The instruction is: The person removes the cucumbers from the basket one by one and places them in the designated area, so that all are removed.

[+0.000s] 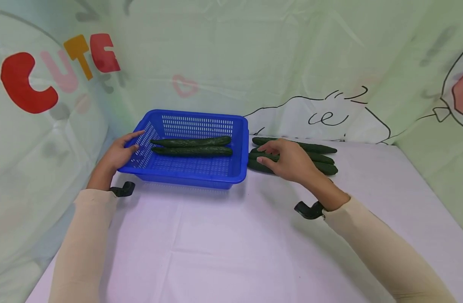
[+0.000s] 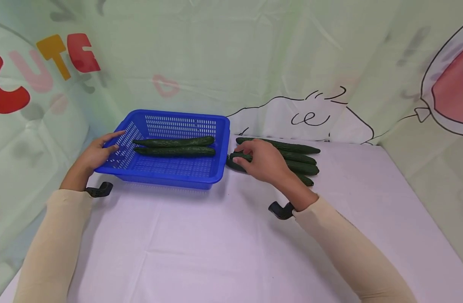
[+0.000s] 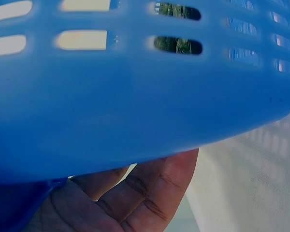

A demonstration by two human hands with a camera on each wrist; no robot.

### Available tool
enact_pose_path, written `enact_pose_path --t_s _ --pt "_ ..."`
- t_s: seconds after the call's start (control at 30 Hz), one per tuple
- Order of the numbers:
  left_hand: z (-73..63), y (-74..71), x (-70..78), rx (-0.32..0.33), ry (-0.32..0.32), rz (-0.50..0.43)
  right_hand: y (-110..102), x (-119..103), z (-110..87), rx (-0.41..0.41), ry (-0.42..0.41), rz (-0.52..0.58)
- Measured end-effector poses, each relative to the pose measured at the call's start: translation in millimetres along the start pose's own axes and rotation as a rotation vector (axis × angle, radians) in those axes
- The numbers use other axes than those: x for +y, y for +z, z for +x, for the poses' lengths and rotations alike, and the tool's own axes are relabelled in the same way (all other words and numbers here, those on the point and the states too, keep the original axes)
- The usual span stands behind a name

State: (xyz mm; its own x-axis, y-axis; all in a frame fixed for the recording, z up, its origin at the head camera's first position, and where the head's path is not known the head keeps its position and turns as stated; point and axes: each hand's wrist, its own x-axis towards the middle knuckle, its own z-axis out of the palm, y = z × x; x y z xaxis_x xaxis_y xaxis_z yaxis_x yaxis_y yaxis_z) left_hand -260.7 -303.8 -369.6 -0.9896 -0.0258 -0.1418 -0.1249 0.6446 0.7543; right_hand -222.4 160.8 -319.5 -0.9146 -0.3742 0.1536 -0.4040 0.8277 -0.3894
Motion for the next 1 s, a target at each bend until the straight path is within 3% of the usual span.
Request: enact_pose_path --t_s 0.4,1.0 --pt "0.2 0.4 0.0 0.009 -0.025 -0.015 21.1 -26.0 44.4 0.005 -0.144 0.032" --pt "2.2 1.0 0.7 0.010 -0.026 -0.046 59.5 -40.9 102.1 -0.113 -0.216 -0.180"
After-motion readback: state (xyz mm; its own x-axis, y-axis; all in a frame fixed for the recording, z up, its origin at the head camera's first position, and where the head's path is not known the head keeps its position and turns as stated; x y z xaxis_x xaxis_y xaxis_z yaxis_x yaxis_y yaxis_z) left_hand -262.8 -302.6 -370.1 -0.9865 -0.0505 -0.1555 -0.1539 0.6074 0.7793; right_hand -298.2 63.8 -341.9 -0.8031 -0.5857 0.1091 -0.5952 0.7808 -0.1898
